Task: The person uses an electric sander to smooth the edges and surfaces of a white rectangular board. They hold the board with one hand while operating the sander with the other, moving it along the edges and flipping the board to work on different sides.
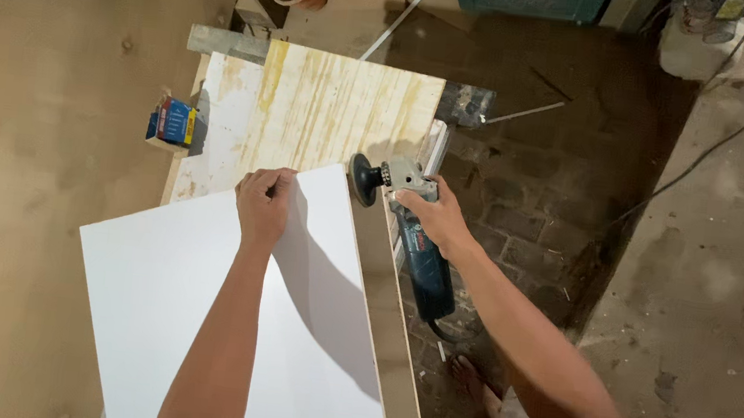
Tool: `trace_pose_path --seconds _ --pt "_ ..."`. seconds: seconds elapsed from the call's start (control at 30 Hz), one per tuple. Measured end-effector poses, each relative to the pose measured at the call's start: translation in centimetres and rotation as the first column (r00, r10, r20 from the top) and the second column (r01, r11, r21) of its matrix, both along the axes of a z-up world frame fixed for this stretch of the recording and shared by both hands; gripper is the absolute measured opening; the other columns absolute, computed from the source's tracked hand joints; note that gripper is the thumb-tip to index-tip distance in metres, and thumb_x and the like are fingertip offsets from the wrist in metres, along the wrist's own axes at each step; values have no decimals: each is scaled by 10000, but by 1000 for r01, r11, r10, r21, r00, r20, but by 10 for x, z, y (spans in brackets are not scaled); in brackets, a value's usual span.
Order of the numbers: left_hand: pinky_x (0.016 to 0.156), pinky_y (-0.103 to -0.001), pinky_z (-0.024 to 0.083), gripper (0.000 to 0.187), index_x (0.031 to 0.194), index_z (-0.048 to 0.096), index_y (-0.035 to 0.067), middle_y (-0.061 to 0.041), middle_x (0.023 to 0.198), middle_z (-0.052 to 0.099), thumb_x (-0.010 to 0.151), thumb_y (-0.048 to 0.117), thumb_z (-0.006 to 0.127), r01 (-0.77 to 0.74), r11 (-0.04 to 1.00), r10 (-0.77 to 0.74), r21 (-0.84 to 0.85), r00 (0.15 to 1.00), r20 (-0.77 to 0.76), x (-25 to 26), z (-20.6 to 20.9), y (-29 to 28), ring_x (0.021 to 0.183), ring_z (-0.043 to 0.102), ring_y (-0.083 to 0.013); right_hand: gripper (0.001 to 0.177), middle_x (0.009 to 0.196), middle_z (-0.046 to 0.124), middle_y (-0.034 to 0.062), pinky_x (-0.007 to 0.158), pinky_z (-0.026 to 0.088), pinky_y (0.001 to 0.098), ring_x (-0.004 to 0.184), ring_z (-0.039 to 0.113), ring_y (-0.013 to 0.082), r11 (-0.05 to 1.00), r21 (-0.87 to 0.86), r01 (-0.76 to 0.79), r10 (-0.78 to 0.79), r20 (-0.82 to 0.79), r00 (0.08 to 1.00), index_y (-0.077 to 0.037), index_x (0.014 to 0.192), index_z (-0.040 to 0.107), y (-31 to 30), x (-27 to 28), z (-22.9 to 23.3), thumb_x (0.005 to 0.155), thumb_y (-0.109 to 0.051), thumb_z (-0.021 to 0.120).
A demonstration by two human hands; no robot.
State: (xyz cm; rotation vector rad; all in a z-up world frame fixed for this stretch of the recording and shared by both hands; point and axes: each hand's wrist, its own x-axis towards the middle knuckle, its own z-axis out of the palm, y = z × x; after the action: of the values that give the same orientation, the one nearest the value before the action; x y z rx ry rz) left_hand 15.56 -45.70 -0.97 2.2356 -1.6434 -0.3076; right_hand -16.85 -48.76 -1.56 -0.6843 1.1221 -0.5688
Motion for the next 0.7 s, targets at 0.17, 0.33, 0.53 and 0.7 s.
trace_pose_path --seconds 0.17,0.33,0.53,0.7 --pt "1119 -447 340 311 1120 765 251 -12 990 692 1122 439 518 11 1000 -11 -5 1000 -19 0 0 4 1003 634 -228 967 1607 378 250 1186 305 749 1510 342 477 999 25 -37 38 -66 997 -134 1595 343 -2 6 9 837 -502 815" --pt "1130 -428 343 352 1095 781 244 8 990 699 1120 468 510 -17 1000 17 1 1000 10 1 -2 1 1011 644 -186 1126 1607 180 402 1147 242 842 1484 165 644 994 -104 -32 34 11 999 14 1591 264 20 -6 29 818 -627 774" --pt "1121 -464 335 271 1109 762 221 -36 971 673 1111 386 547 -10 999 10 -52 1000 -3 0 -8 3 995 633 -234 1047 1613 208 377 1167 247 814 1495 169 622 994 -94 -53 53 -6 999 3 1577 295 67 -18 46 845 -580 764" --pt "1067 -414 392 224 1056 773 244 2 916 667 1083 371 590 42 995 -40 -85 999 24 -3 1 6 985 643 -216 1099 1621 152 378 1169 246 818 1505 131 622 996 -65 -64 64 2 998 7 1586 253 111 -35 51 810 -582 761"
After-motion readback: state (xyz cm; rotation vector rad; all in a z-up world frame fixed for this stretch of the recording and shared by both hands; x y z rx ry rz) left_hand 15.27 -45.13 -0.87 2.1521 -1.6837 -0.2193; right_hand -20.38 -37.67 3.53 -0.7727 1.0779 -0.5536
